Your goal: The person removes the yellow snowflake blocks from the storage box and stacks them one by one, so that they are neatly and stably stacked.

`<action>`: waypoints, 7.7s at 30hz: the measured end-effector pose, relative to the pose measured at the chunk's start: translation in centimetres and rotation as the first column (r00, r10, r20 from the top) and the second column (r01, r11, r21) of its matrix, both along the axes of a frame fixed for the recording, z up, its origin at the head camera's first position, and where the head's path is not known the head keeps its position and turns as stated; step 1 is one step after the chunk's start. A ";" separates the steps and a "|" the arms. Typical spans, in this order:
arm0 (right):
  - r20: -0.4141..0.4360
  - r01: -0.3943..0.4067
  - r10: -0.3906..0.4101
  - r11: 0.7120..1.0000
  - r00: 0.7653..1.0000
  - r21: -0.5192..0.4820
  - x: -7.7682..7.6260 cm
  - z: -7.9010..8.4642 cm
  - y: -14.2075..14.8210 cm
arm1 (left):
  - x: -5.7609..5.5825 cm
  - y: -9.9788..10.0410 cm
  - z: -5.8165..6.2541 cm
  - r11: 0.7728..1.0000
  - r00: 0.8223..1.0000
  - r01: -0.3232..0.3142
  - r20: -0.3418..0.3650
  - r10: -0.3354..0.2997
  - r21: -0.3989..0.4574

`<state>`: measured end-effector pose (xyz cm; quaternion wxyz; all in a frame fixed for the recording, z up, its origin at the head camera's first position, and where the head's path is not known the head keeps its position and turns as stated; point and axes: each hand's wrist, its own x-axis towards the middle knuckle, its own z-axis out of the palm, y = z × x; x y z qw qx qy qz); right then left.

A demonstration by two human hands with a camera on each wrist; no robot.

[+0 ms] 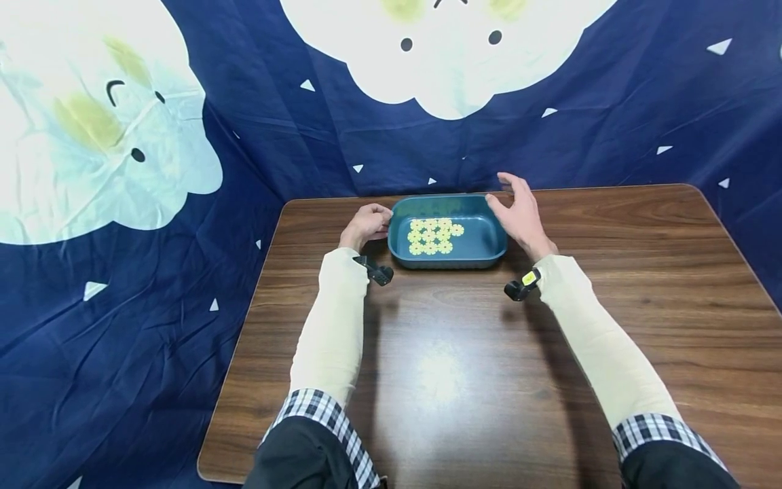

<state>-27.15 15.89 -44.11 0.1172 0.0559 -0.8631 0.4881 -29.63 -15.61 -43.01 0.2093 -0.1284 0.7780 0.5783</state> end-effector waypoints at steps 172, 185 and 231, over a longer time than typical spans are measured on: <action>0.346 0.336 -0.291 0.939 0.892 -0.077 0.0 -3.3 5.3 | 0.4 -0.2 -1.7 0.992 0.997 -0.058 0.050 0.052 0.116; 0.330 0.378 -0.370 0.925 0.868 0.042 0.8 -4.6 6.2 | 0.3 -0.2 -1.9 0.992 0.998 -0.055 0.049 0.050 0.113; 0.298 0.434 -0.483 0.874 0.823 0.218 1.5 -6.7 6.9 | 0.5 -0.2 -1.8 0.990 0.997 -0.065 0.057 0.058 0.125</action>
